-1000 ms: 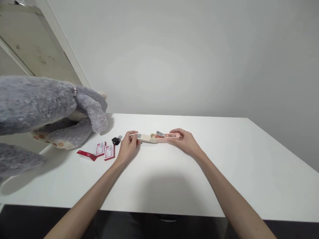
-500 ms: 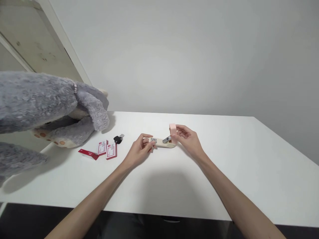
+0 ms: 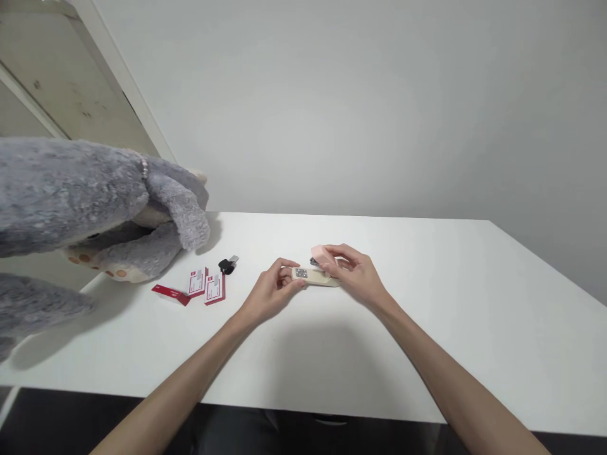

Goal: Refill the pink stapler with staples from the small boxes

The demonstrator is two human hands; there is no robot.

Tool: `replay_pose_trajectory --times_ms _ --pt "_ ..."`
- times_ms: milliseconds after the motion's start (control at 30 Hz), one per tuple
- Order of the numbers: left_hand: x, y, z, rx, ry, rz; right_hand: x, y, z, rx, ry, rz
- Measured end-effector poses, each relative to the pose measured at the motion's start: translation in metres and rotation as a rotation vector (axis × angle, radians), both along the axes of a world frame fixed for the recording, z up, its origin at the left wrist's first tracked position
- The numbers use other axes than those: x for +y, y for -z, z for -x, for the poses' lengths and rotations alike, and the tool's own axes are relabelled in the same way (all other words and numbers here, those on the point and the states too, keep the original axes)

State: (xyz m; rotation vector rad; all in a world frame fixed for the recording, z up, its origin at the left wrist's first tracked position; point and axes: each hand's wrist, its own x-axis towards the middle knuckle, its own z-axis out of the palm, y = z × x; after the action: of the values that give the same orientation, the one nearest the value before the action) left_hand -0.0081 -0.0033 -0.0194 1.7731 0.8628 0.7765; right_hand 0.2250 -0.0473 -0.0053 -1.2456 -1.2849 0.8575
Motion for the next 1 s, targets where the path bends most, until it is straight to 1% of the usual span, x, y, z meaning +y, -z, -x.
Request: replay_pose_trajectory --times_ms 133,267,367,500,767,900,1000 --pt "-0.001 -0.001 0.0 0.025 0.009 -0.022 -0.002 0.006 0.001 -0.127 -0.033 0.0" --pt "-0.002 -0.001 0.001 0.038 0.012 -0.034 -0.001 0.015 0.0 -0.136 -0.041 -0.002" --pt "-0.001 0.0 0.002 0.06 0.018 -0.04 0.0 0.017 -0.001 -0.146 -0.051 -0.009" --pt "0.0 0.001 0.002 0.075 0.025 -0.074 0.0 0.015 0.001 -0.139 -0.073 -0.009" --pt "-0.004 0.003 0.003 0.219 -0.061 -0.21 -0.005 0.012 0.005 -0.178 -0.076 0.138" --pt "-0.011 0.005 0.006 0.23 -0.058 -0.233 -0.01 0.008 0.007 -0.174 -0.075 0.159" --pt "-0.023 0.007 0.014 0.191 -0.071 -0.222 -0.016 0.008 0.009 -0.175 -0.05 0.155"
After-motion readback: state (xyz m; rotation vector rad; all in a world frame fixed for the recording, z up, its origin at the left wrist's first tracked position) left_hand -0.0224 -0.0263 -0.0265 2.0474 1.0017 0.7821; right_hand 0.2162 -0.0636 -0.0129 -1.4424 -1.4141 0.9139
